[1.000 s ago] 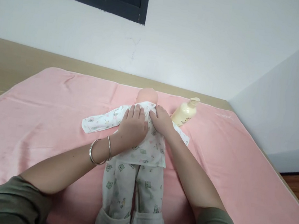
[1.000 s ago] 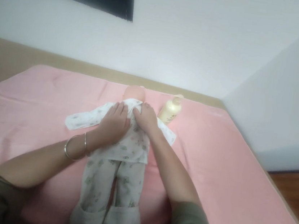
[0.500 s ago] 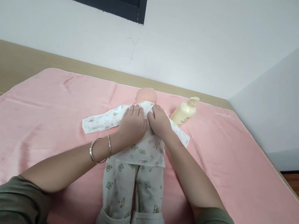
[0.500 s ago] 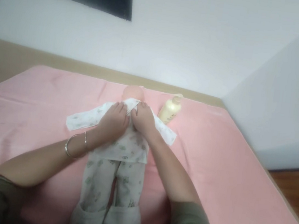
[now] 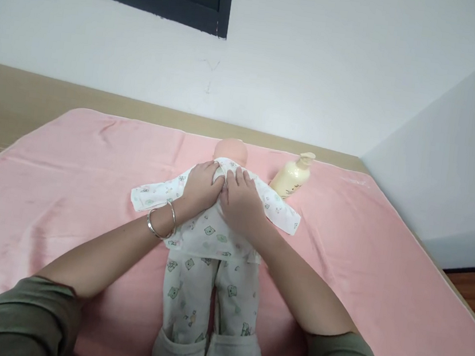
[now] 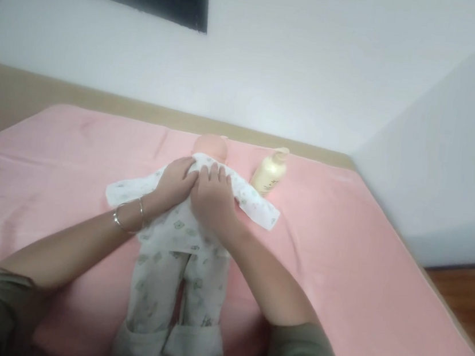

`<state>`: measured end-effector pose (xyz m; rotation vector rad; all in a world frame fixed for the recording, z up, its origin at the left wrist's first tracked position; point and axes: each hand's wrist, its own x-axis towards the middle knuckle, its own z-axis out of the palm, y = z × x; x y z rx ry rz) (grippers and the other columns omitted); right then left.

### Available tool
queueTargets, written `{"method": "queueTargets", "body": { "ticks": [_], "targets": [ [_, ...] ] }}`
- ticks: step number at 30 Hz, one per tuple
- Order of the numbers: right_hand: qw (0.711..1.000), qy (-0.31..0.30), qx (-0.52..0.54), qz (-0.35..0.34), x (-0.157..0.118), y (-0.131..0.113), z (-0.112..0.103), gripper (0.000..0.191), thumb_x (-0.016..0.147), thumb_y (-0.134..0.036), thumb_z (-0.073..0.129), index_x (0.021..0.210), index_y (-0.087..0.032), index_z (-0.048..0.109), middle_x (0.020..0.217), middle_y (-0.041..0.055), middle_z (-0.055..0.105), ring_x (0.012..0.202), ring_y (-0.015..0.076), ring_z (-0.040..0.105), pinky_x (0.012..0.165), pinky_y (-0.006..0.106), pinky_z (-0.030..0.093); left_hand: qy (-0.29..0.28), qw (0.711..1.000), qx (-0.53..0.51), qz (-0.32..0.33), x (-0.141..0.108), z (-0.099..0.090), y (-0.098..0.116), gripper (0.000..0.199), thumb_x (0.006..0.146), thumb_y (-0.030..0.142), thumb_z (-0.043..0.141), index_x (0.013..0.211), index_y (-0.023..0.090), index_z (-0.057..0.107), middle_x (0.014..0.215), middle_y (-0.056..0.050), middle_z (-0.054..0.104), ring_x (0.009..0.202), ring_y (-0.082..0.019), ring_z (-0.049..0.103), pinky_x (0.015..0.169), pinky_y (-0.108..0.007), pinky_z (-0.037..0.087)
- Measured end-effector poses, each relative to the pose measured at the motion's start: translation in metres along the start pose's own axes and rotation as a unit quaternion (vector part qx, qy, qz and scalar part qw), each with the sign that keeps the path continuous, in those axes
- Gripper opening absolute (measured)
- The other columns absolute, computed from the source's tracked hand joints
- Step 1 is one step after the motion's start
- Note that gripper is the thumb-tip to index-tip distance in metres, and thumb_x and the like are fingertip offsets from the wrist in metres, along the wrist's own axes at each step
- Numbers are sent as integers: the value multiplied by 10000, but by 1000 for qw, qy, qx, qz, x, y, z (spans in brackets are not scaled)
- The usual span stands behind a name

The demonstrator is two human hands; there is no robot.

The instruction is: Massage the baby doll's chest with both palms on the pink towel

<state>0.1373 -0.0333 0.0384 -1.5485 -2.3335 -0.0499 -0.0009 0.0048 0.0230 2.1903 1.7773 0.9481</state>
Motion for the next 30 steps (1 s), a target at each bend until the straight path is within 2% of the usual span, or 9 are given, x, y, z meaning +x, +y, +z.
{"method": "queueTargets", "body": {
  "ticks": [5,8,11,14,16,20,23,26,30],
  "targets": [
    [994,-23,80,68,29,38,-3,539,1012,-390,383,1393,-41,537,1486,235,546,1405,360,481,1189,535,361,55,998,-34,5,-8,10,-1,462,899,304,395,1239,119,647,1292,-143,692,1229,-293,611,1131,-464,437],
    [989,-28,117,84,31,44,-12,465,985,-407,422,1254,-96,639,1399,217,624,1324,366,561,1137,554,427,62,997,-48,2,-9,11,-1,463,894,300,405,1243,122,652,1305,-145,688,1239,-294,608,1137,-474,433],
    [981,79,162,71,22,35,-21,431,954,-300,418,1304,-146,617,1441,164,609,1377,321,536,1163,545,425,61,997,-53,6,-10,9,-1,436,905,275,385,1218,144,660,1260,-132,703,1197,-290,617,1101,-472,456],
    [968,182,173,11,14,22,-20,510,942,-213,365,1419,-176,540,1585,99,473,1499,254,403,1238,517,349,64,997,-42,25,-11,6,0,422,924,249,357,1196,138,659,1175,-139,711,1123,-289,613,1069,-472,462],
    [976,153,156,-24,13,17,-13,513,929,-198,377,1408,-161,558,1599,108,451,1523,269,361,1248,539,324,76,996,-40,32,-12,5,0,411,937,245,345,1184,137,655,1155,-142,703,1106,-284,600,1070,-469,453],
    [990,33,128,-48,14,13,-6,459,927,-211,413,1310,-102,639,1497,175,560,1490,332,402,1235,590,308,85,994,-58,32,-13,6,0,391,960,259,330,1152,147,651,1160,-135,694,1109,-267,591,1072,-448,448],
    [988,70,137,-32,13,13,-14,450,927,-215,422,1313,-131,638,1525,151,535,1489,316,404,1241,573,309,83,994,-65,25,-12,7,0,386,941,246,345,1145,136,653,1152,-141,697,1111,-271,595,1062,-451,456],
    [984,120,132,-22,12,13,-16,492,925,-194,404,1382,-164,583,1596,113,452,1538,295,320,1250,582,287,72,995,-66,22,-11,7,1,392,923,252,361,1155,140,656,1157,-142,705,1116,-284,608,1050,-467,470],
    [991,43,120,-27,13,14,-7,499,954,-236,392,1401,-92,561,1576,198,456,1522,345,339,1230,618,284,55,997,-59,17,-11,7,1,418,910,254,369,1194,145,656,1258,-145,692,1200,-289,606,1105,-466,446]
  ]
}}
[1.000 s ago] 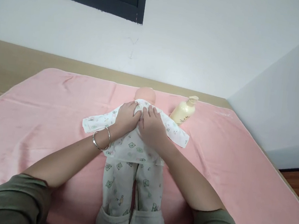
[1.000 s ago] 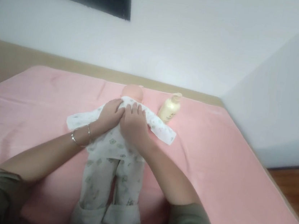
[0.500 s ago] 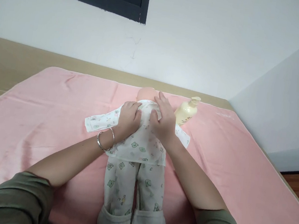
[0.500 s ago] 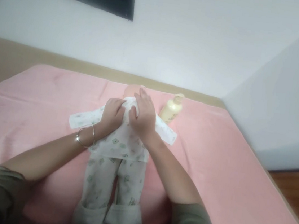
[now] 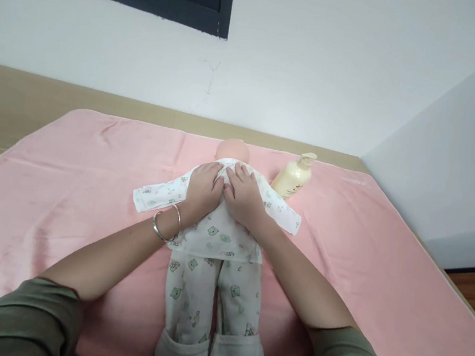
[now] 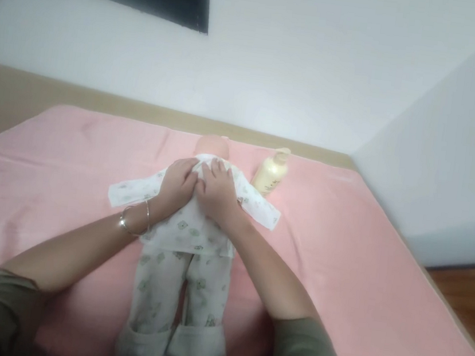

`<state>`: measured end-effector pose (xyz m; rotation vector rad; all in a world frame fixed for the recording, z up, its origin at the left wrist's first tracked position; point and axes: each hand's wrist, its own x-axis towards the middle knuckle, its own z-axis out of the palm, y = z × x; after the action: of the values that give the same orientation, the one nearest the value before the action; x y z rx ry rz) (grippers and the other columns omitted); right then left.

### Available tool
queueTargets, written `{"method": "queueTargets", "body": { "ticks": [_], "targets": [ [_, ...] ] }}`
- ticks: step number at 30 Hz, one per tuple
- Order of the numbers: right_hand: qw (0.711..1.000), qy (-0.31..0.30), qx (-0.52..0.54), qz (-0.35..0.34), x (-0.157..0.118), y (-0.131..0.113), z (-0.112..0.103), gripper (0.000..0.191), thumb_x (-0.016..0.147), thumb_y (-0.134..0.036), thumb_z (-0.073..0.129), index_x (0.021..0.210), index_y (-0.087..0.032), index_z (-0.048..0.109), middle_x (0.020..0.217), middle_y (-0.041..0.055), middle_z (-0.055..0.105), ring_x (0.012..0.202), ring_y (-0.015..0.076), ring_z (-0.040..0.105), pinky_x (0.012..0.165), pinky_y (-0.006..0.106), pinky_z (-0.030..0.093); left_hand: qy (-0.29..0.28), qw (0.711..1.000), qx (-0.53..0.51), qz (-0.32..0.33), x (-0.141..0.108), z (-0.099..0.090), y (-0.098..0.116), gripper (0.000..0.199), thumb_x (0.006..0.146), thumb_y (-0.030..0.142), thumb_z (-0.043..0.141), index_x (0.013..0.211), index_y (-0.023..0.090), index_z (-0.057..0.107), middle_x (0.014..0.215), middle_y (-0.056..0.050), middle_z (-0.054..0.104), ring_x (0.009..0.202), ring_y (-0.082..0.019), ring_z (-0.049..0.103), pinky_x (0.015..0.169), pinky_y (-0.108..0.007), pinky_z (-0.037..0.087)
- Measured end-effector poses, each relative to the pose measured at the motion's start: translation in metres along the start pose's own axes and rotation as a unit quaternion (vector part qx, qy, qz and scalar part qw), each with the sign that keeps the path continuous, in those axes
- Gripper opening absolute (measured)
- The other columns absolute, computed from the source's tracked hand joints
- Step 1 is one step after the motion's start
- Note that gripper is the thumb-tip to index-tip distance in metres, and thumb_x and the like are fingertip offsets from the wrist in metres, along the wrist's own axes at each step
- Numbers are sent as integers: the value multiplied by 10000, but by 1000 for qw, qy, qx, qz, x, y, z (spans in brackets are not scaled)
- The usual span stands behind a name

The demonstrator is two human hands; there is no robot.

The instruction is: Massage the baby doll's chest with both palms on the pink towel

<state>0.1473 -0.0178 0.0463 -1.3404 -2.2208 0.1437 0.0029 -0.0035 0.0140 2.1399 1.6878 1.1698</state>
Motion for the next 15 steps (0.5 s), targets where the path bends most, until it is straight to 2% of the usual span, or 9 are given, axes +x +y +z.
{"method": "queueTargets", "body": {
  "ticks": [2,6,11,12,15],
  "targets": [
    [1000,-3,15,13,0,0,0,550,965,-267,394,1468,-66,488,1606,214,403,1538,340,307,1237,594,288,-4,1000,5,-5,0,0,0,440,907,256,367,1219,132,651,1297,-153,679,1233,-291,597,1124,-464,435],
    [998,56,31,18,1,-2,-6,625,971,-294,397,1575,-143,338,1683,138,278,1590,292,174,1261,581,256,-12,1000,5,-3,0,-1,1,431,898,263,368,1190,135,658,1253,-153,696,1200,-300,610,1104,-477,449],
    [998,-45,11,-47,4,4,-3,537,996,-267,330,1487,-106,479,1624,164,398,1558,312,276,1263,612,225,-22,1000,12,5,1,-3,1,381,886,233,362,1117,175,659,1164,-130,717,1137,-285,630,1046,-448,474],
    [998,-35,15,-50,4,6,-3,535,996,-264,327,1482,-108,486,1628,157,394,1558,304,278,1267,597,233,-23,1000,14,5,1,-3,1,376,887,230,362,1111,175,659,1152,-131,718,1133,-288,631,1038,-449,475],
    [996,78,32,-18,3,6,-4,564,985,-255,345,1539,-174,412,1664,96,339,1585,267,206,1269,576,256,-22,999,24,4,1,-4,2,372,894,231,371,1119,176,662,1136,-135,721,1137,-301,627,1029,-463,475]
  ]
}}
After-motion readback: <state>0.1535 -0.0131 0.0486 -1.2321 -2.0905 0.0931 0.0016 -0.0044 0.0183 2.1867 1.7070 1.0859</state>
